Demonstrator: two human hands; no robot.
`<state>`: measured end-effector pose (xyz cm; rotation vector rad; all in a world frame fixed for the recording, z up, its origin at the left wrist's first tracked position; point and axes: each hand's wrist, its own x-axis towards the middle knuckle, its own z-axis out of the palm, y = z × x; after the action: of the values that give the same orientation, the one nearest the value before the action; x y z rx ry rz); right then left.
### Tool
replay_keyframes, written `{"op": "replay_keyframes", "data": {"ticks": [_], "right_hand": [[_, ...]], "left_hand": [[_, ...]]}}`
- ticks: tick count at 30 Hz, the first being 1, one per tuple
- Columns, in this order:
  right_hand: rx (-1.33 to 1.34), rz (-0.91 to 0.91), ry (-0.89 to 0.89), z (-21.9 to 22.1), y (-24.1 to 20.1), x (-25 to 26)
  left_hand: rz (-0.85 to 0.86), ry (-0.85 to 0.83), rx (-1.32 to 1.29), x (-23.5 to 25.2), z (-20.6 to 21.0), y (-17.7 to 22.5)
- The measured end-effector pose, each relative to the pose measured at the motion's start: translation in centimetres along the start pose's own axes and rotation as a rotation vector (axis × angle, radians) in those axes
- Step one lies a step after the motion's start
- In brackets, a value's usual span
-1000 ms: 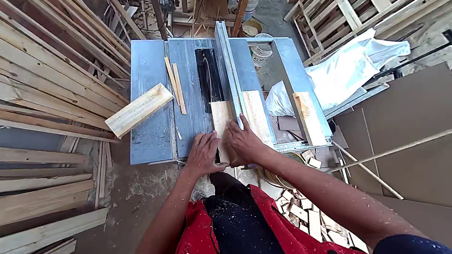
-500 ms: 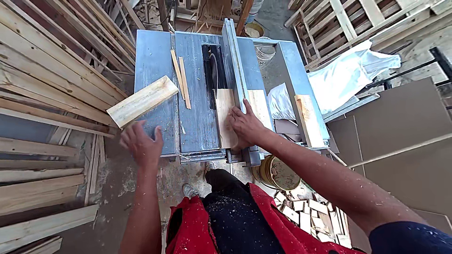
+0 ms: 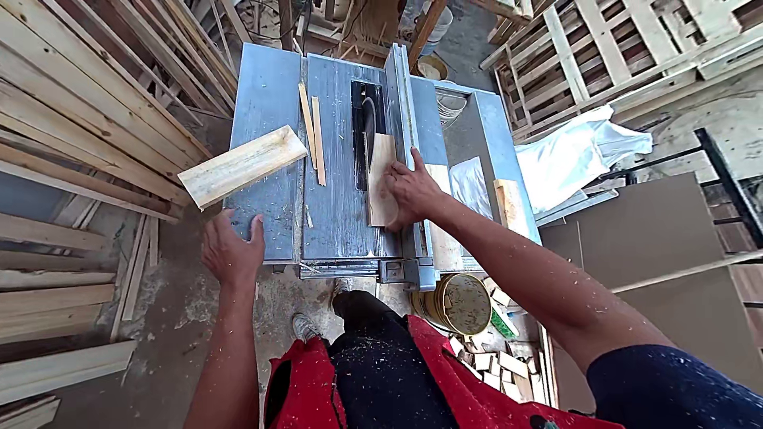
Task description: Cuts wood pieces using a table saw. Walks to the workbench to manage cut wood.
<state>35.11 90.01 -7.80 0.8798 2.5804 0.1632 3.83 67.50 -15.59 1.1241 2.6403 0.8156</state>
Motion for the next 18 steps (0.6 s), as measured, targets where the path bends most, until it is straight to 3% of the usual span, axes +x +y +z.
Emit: {"op": "replay_keyframes", "data": {"ticks": [18], "right_hand": [[0.011, 0.022, -0.029, -1.3, 5.2, 6.6]], "left_hand": [[0.015, 0.077, 0.018, -0.1, 0.4, -0.3]]}}
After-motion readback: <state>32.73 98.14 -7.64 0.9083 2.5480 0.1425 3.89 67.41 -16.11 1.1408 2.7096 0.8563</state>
